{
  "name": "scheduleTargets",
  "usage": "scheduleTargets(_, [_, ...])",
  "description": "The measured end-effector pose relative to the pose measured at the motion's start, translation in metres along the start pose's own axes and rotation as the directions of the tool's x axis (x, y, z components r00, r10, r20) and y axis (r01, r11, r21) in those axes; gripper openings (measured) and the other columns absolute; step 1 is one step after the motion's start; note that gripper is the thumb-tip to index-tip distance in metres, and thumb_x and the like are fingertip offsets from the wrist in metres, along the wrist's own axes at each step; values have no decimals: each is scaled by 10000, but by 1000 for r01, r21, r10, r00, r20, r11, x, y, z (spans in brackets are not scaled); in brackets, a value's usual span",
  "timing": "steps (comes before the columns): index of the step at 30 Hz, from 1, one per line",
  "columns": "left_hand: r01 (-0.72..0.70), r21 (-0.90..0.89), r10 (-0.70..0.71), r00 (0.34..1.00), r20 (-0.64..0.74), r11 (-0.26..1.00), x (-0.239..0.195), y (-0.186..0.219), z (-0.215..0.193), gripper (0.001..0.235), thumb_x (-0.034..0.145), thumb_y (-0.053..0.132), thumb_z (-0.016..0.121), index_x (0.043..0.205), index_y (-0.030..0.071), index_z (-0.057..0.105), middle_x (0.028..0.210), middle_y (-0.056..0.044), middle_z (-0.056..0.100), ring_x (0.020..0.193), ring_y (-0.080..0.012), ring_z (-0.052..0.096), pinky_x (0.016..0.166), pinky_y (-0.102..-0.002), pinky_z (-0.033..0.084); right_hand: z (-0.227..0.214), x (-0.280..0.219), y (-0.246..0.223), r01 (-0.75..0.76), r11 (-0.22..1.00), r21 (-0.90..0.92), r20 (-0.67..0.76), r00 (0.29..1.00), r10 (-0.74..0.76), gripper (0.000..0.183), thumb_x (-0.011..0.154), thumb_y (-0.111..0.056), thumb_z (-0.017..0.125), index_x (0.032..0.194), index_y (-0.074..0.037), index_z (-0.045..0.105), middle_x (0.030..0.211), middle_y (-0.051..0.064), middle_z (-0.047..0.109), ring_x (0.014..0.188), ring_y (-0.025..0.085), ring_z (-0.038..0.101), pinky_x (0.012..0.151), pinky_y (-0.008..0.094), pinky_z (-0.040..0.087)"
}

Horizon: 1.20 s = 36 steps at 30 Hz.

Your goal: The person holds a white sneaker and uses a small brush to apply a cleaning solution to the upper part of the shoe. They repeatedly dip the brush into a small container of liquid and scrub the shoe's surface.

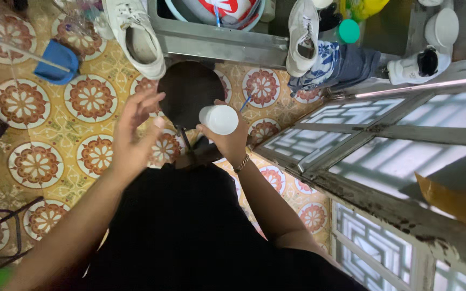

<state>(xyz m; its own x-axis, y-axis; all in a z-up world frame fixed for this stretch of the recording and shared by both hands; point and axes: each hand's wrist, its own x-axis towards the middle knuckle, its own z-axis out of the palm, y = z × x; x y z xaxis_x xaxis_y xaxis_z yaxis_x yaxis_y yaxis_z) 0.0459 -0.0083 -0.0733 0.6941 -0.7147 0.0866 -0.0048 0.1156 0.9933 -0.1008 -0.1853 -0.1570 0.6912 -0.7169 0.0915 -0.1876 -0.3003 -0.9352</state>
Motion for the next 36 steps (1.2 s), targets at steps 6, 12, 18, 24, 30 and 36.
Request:
scheduleTargets(6, [323, 83, -289, 915, -282, 943, 24, -112, -46, 293, 1088, 80, 649, 1372, 21, 608, 1098, -81, 628, 1020, -196, 548, 898, -341, 435, 19, 16, 37, -159, 986, 56, -127, 978, 165, 699, 702, -181, 958, 1293, 10, 637, 1118, 96, 754, 994, 148, 727, 880, 313, 601])
scheduleTargets(12, [219, 271, -95, 909, -407, 937, 94, -201, -99, 519, 949, 64, 778, 1360, -17, 473, 1178, -106, 551, 1027, -196, 573, 904, -361, 494, 53, 61, 54, -116, 984, 136, -351, 923, 157, 595, 691, -191, 970, 1169, -1, 671, 1088, 106, 758, 973, 175, 730, 877, 333, 607])
scheduleTargets(18, [487, 160, -452, 866, -212, 859, 173, -257, -128, 651, 960, 226, 766, 1452, -25, 420, 1385, -164, 610, 1251, -294, 612, 1059, -369, 477, 109, 133, 56, -226, 970, -93, -470, 869, 157, 521, 705, -313, 980, 1047, -17, 720, 991, 99, 798, 915, 191, 773, 845, 347, 609])
scheduleTargets(24, [520, 141, -499, 852, -160, 843, 186, -264, -156, 511, 1060, 218, 584, 1501, 17, 421, 1425, -192, 561, 1234, -345, 574, 1018, -431, 449, 162, 176, 58, -157, 987, -26, -638, 763, 104, 503, 729, -259, 947, 1101, -18, 708, 1035, 95, 784, 945, 208, 752, 884, 353, 593])
scheduleTargets(30, [391, 272, -430, 897, 102, 879, 173, -198, -215, 469, 1035, 107, 501, 1492, 20, 445, 1355, -190, 609, 1221, -308, 599, 1031, -390, 464, 174, 186, 42, -308, 951, -24, -752, 632, 186, 537, 670, -260, 968, 1057, -2, 700, 1001, 117, 779, 918, 219, 762, 867, 355, 597])
scheduleTargets(36, [178, 332, -294, 893, 342, 926, 159, -127, -248, 525, 1013, -5, 465, 1531, -21, 379, 1422, -207, 567, 1307, -294, 552, 1095, -362, 419, 178, 181, 28, -330, 944, -10, -746, 631, 213, 572, 688, -275, 970, 1100, 3, 687, 1037, 133, 773, 949, 244, 767, 873, 369, 598])
